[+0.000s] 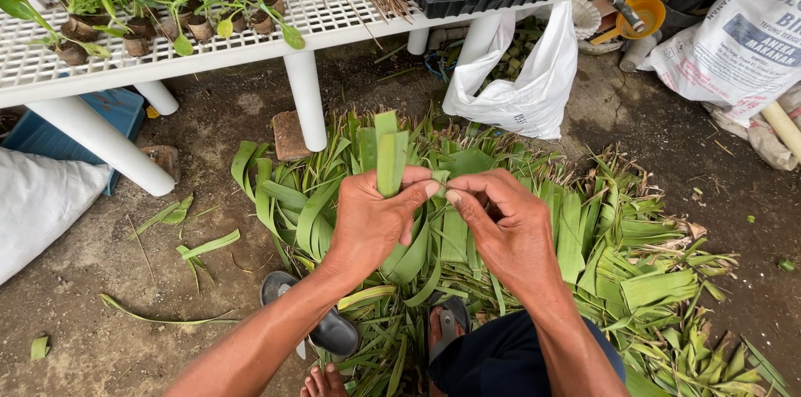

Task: The person sits on the ground and folds long green leaves into a specific shape. They use a small knife to trim the edges of the folded leaves and secure the shape with a thin stick.

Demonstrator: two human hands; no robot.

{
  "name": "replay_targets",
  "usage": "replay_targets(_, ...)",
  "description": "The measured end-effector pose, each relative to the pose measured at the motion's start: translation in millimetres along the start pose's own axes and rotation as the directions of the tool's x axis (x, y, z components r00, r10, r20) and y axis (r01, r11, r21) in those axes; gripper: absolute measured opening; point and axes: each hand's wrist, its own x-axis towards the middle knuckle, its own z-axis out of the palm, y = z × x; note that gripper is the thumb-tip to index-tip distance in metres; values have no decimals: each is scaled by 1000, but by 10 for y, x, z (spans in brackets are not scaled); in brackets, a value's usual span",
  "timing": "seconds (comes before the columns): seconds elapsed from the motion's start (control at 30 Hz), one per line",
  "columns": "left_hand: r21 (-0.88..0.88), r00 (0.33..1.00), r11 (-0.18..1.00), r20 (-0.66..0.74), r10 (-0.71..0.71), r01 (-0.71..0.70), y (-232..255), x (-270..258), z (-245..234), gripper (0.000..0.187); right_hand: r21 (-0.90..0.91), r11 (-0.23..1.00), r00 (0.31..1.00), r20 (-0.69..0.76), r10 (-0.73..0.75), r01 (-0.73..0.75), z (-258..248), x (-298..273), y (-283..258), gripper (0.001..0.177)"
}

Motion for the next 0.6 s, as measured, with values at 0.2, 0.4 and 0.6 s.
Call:
replay_targets(0.2,-317,938,884,163,-306,343,97,53,-60,14,-67,990,985,124,-119,128,-142,17,58,20)
replay_targets(0.4,-342,852,782,260,-454,521,176,71,-56,14,-31,987,960,241,-143,155,-246,74,31,23)
replay_targets(0.6,-327,834,768,270,-482,550,164,61,-54,8,-4,988,949,278,-148,155,-277,70,54,24)
